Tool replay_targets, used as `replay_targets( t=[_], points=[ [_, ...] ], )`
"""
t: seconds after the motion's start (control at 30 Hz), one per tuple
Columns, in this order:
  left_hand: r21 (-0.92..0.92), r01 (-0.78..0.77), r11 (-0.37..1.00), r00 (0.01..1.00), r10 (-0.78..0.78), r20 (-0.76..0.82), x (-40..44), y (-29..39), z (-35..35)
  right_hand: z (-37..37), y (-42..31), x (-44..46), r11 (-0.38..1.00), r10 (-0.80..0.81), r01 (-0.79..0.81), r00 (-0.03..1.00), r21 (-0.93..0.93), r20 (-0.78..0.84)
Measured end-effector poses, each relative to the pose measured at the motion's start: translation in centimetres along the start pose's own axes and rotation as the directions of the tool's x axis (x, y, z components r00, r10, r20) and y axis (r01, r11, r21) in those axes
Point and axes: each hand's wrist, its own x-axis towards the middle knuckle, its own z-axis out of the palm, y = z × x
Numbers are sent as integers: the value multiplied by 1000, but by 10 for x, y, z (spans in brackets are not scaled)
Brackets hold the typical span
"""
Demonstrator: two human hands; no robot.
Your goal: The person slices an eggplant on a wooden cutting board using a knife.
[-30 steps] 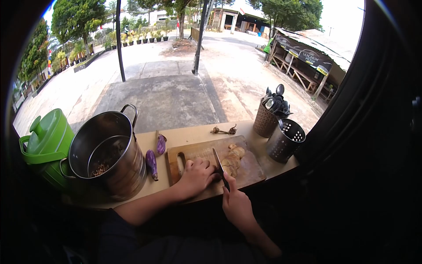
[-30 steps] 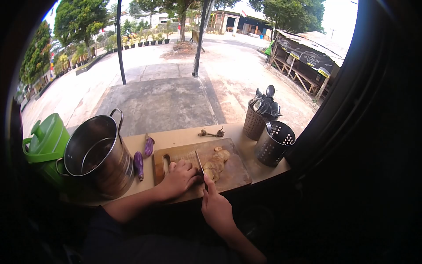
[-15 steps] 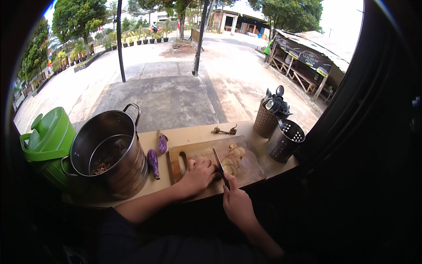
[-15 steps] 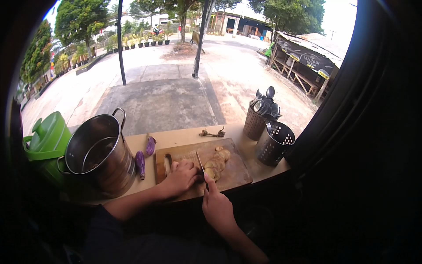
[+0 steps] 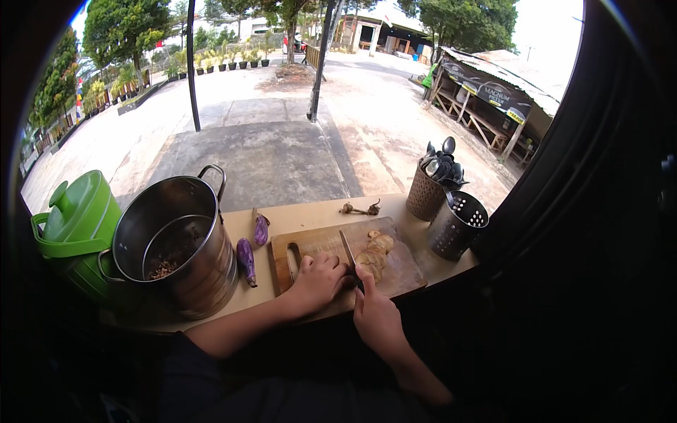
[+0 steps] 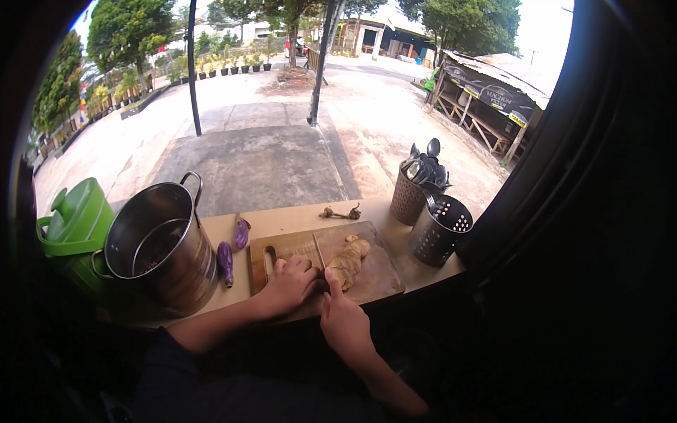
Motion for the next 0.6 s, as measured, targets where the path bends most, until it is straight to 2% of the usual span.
replay_targets(
  t=[0.17, 0.27, 0.4, 0.47, 0.6],
  points=[
    [22, 10, 1000, 1000, -10, 14, 0, 0, 1, -1, 5, -32, 999, 53, -53, 998, 6, 16],
    [35, 2, 999, 1000, -2, 9, 0, 0, 4, 2, 10, -37, 1000, 12, -12, 1000, -10, -27],
    [9, -2, 1000, 1000, 2, 7, 0, 0, 3, -3, 4, -25, 999, 2, -2, 1000, -32, -15],
    [4, -6, 1000, 1000, 5, 10, 1, 0, 2, -9, 1, -13, 999, 21, -19, 998, -35, 53],
    [-43, 0, 999, 1000, 0, 7, 0, -1, 0, -11, 1, 2, 999, -14, 16, 999, -34, 48]
  ],
)
